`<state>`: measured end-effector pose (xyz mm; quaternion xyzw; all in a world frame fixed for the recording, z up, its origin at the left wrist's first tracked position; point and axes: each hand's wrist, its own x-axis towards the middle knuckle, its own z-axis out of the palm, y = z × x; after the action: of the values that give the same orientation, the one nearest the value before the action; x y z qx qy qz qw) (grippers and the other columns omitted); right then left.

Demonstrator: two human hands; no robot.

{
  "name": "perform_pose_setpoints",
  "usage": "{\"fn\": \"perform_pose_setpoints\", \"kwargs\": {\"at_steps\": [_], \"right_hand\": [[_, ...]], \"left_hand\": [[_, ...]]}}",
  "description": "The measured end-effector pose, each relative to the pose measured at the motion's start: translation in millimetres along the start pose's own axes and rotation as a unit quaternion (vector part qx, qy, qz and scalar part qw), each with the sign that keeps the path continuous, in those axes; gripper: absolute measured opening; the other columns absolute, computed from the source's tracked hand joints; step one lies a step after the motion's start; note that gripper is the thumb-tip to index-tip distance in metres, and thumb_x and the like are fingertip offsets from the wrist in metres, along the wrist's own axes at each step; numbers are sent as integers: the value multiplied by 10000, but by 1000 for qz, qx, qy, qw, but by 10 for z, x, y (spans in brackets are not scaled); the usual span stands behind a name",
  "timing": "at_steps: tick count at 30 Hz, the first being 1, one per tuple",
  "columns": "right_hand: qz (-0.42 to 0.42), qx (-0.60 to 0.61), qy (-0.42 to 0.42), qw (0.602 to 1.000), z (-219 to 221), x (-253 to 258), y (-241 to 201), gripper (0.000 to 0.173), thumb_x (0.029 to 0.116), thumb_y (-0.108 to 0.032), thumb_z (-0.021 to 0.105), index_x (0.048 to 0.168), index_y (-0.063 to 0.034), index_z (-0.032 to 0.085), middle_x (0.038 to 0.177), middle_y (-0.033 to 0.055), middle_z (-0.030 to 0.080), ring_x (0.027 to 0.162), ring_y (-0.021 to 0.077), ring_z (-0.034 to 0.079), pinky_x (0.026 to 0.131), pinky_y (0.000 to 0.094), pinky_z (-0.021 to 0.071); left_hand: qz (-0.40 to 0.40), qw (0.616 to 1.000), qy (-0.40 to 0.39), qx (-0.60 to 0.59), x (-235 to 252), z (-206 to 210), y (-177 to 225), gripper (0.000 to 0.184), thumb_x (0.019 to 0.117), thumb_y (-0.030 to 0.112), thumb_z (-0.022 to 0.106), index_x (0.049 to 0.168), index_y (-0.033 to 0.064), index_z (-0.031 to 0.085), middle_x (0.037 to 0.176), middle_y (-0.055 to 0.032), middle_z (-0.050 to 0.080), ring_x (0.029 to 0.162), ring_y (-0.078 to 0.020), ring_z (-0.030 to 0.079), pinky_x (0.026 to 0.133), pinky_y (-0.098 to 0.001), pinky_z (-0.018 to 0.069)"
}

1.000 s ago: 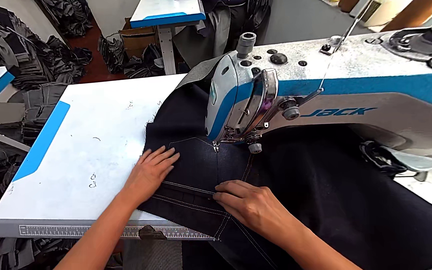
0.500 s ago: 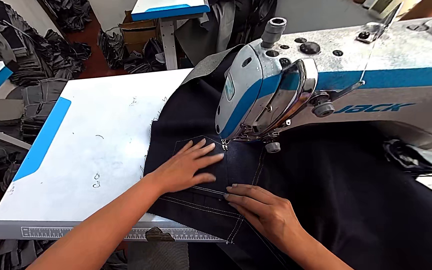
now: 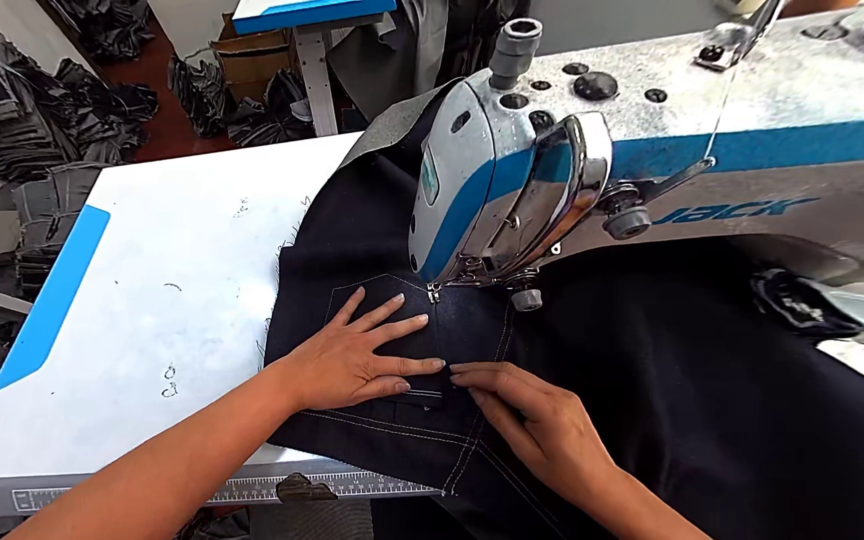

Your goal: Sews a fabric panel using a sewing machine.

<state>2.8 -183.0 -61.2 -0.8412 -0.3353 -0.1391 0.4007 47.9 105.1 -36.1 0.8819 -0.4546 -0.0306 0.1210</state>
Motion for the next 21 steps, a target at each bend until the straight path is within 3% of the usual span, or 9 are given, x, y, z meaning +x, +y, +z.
{"fn": "perform_pose_setpoints", "kwargs": {"at_steps": [5,10,14,17,21], "right_hand": [[-68,-33,-20,997,63,-78,29,264,1055,-245,514,1125,-180,761,1208,12,741,1215,119,657,994,264,550],[-139,-119,-40,982,61,-103,-34,263,1037,-153,507,1161,-128,739,1208,66,743,1219,210,665,1005,301,545],[-153,-169,-51,972,51,-77,-103,257,1040,-145,495,1166,-116,718,1190,77,741,1190,242,678,991,328,555],[-137,-177,-50,973,59,-9,-139,211,1060,-229,531,1071,-144,724,1091,50,747,1121,215,698,846,294,589],[-142,-235,-42,960,124,162,-251,224,1026,-201,546,879,-106,684,854,39,702,859,196,713,628,285,558]], "left_hand": [[6,1000,3,19,-10,22,10,491,1048,613,307,1502,503,457,1677,-30,309,1574,-368,156,1176,-760,74],[15,999,24,33,-40,56,2,500,1047,611,326,1508,476,465,1662,-34,343,1569,-346,194,1190,-738,95],[62,995,74,-26,-110,86,-53,366,1040,501,486,1326,396,688,1522,24,547,1525,-327,325,1188,-747,123],[54,997,46,-28,-91,60,-66,384,1042,528,449,1353,436,656,1550,60,513,1540,-317,293,1183,-754,97],[39,999,34,-6,-76,46,-30,449,1043,559,410,1423,410,597,1586,60,467,1553,-298,263,1183,-749,94]]}}
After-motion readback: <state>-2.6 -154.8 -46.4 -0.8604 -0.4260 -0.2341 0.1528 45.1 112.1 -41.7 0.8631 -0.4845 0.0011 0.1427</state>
